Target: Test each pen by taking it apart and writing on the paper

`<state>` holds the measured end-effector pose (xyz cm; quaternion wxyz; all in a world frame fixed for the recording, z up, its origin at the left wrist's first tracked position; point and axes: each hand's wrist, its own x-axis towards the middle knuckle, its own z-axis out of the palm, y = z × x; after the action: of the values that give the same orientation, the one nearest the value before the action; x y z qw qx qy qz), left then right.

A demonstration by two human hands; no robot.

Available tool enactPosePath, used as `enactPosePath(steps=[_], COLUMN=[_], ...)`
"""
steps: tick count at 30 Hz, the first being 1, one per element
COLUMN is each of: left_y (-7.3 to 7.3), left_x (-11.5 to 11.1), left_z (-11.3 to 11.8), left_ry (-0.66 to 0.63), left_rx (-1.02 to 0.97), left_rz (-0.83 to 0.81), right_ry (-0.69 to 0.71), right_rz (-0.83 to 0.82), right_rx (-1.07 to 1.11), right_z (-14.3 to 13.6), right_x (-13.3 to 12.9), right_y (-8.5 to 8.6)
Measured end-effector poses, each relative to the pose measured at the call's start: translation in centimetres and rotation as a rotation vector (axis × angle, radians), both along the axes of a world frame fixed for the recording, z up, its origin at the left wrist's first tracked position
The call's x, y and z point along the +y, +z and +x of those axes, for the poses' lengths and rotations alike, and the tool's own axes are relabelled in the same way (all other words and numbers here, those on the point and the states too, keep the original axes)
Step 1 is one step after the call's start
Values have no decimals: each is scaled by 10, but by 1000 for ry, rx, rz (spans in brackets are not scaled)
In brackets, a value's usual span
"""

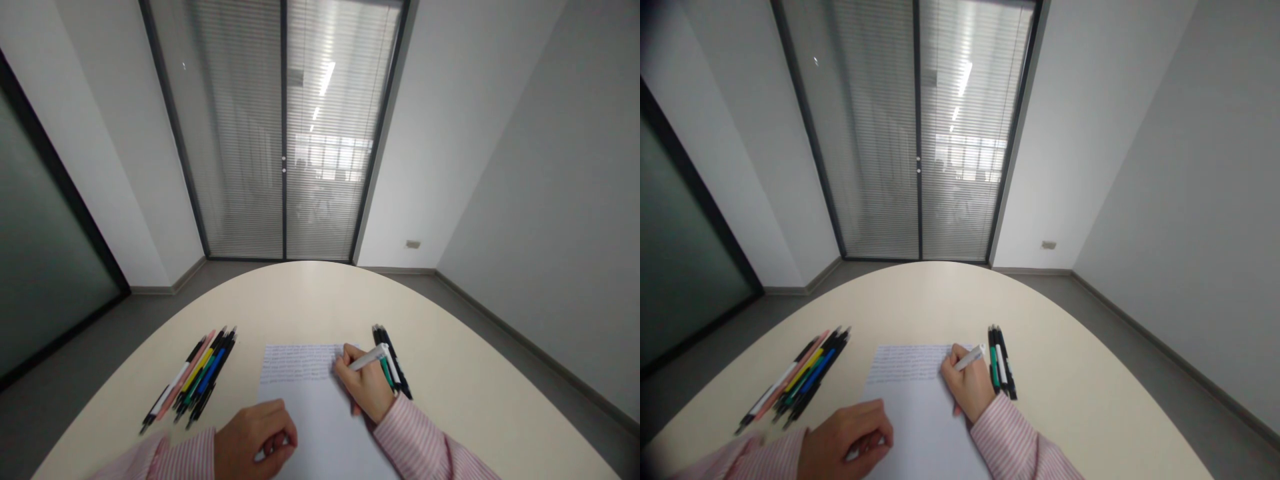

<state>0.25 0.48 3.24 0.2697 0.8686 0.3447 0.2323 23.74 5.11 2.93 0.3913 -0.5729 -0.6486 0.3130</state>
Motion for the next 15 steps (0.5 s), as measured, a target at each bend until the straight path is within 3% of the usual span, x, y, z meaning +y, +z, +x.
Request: enactPosePath(steps=[9,15], left_y=[-2,-1], left_x=[0,0], left_z=[0,1], left_ry=[-13,-4], left_rx=[-16,-9], left_rz=[25,5], right_ry=[-31,-49], right_rz=[24,18], right_rx=[23,162], right_z=[1,0], right_x=[-2,-1], right_y=[3,4])
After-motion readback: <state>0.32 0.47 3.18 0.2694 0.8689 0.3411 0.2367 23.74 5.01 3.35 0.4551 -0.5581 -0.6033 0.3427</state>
